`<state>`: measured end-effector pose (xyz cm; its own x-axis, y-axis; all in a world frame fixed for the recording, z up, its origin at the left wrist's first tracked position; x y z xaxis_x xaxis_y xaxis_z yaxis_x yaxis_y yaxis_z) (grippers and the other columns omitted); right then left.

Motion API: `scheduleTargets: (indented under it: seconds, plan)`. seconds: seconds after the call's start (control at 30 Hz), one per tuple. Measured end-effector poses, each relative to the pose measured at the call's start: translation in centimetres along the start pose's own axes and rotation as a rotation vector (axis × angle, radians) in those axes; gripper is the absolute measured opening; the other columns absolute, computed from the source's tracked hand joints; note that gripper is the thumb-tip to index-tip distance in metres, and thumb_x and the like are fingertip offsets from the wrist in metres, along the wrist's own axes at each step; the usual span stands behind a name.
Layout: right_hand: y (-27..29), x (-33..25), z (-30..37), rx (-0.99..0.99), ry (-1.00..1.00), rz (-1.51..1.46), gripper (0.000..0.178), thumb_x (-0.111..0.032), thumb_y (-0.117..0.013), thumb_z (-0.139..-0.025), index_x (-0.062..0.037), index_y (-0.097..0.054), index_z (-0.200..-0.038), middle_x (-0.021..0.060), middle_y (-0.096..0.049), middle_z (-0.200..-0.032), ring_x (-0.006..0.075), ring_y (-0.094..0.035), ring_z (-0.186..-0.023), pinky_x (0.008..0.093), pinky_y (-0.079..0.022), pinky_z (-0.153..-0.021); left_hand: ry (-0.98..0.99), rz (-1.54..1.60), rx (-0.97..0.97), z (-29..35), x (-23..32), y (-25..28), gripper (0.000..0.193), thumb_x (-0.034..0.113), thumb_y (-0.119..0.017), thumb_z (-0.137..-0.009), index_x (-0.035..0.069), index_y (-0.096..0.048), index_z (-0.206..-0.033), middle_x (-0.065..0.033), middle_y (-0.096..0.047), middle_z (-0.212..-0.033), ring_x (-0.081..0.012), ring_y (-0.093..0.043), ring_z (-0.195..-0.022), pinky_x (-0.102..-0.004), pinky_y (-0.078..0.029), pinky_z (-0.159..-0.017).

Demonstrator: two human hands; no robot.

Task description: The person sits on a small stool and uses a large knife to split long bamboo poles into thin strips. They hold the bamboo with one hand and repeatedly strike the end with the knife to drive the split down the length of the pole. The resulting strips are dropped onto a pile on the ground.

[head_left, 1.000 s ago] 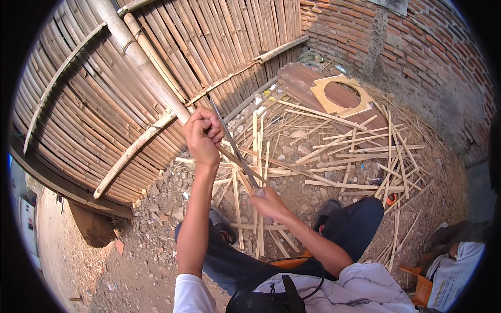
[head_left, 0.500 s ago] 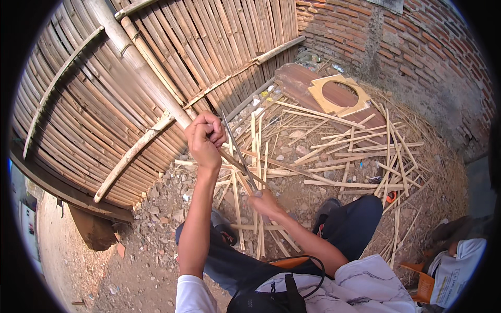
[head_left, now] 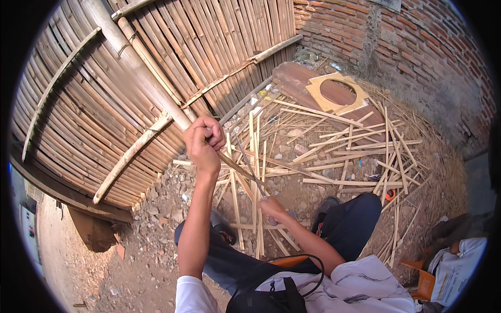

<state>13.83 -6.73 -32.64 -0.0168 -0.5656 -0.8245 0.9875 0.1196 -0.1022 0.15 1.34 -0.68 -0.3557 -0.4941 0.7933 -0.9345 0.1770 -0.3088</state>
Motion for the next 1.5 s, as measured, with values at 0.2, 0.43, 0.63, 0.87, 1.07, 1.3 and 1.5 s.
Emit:
scheduleTargets:
  seconds: [0.2, 0.43, 0.63, 0.87, 1.07, 1.3, 1.5]
  plan:
    - [3.8, 4.9, -3.5, -0.038, -0.052, -0.017, 0.025, -0.014, -0.061, -0.086, -0.0076, -0.050, -0.065, 0.0010, -0.047, -0.055, 0.0105, -0.044, -0.044, 0.0294, -0.031, -0.040, 0.017, 0.033, -0.023, 0.9, 0.3, -1.2, 0.016, 0.006, -0.039, -0.083, 0.002, -0.047, -0.071, -0.0019, -0.038, -0.057, -0.0078, -0.026, -0.048, -0.0254, -0.020, -0.045]
    - [-0.5, -5.0, 2.8, -0.040, 0.344, 0.073, 0.021, -0.014, -0.061, -0.086, -0.0069, -0.051, -0.069, 0.0000, -0.047, -0.057, 0.0085, -0.042, -0.045, 0.0309, -0.031, -0.040, -0.009, 0.017, -0.014, 0.5, -0.1, -1.6, 0.015, 0.005, -0.039, -0.083, 0.002, -0.047, -0.071, -0.0018, -0.038, -0.057, -0.0078, -0.025, -0.048, -0.0253, -0.019, -0.045]
    - [8.7, 16.7, -5.9, 0.027, -0.167, 0.309, 0.021, -0.021, -0.064, -0.086, -0.0079, -0.060, -0.070, -0.0009, -0.051, -0.057, 0.0133, -0.044, -0.043, 0.0355, -0.035, -0.041, 0.006, 0.019, 0.000, 0.6, 0.3, -1.3, 0.018, 0.006, -0.037, -0.084, 0.002, -0.047, -0.070, -0.0011, -0.037, -0.056, -0.0077, -0.025, -0.048, -0.0254, -0.019, -0.045]
    - [4.1, 8.7, -3.7, -0.025, 0.018, 0.005, 0.014, -0.009, -0.063, -0.086, -0.0063, -0.056, -0.074, 0.0000, -0.050, -0.059, 0.0087, -0.043, -0.046, 0.0282, -0.034, -0.041, 0.001, -0.022, -0.005, 0.7, 0.3, -1.5, 0.016, 0.005, -0.038, -0.086, 0.002, -0.048, -0.073, -0.0008, -0.038, -0.058, -0.0079, -0.027, -0.049, -0.0249, -0.022, -0.046]
    - [2.2, 4.5, -0.1, -0.169, 0.203, -0.074, 0.015, -0.007, -0.061, -0.087, -0.0091, -0.051, -0.076, -0.0024, -0.045, -0.060, 0.0074, -0.041, -0.046, 0.0273, -0.033, -0.042, 0.039, -0.021, 0.016, 0.6, 0.0, -2.3, 0.010, 0.010, -0.041, -0.087, 0.003, -0.048, -0.084, -0.0020, -0.038, -0.057, -0.0096, -0.033, -0.046, -0.0253, -0.028, -0.042]
    - [8.4, 22.0, -5.3, 0.053, -0.314, -0.250, 0.013, -0.010, -0.062, -0.086, -0.0084, -0.052, -0.078, -0.0004, -0.045, -0.058, 0.0119, -0.042, -0.044, 0.0298, -0.036, -0.042, 0.061, 0.093, -0.236, 0.4, 0.8, 0.5, 0.013, 0.009, -0.038, -0.090, 0.004, -0.049, -0.092, 0.0035, -0.030, -0.048, -0.0062, -0.020, -0.038, -0.0248, -0.019, -0.036]
    - [9.5, 16.4, -5.3, 0.142, -0.162, -0.207, 0.018, -0.011, -0.064, -0.089, -0.0098, -0.051, -0.077, -0.0007, -0.045, -0.058, 0.0111, -0.041, -0.043, 0.0307, -0.035, -0.040, 0.040, 0.174, -0.180, 1.1, 3.1, 0.9, 0.010, 0.009, -0.039, -0.089, 0.006, -0.048, -0.092, 0.0046, -0.029, -0.047, -0.0057, -0.018, -0.037, -0.0240, -0.017, -0.036]
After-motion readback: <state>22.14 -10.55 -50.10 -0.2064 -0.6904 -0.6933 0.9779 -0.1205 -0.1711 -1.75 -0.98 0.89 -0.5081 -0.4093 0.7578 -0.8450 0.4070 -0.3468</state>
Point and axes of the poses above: each hand's wrist, its own z-axis away from the middle knuckle, its own y-axis out of the back of the hand, x = y × z, the point moved 3 cm from there along -z, towards the middle knuckle
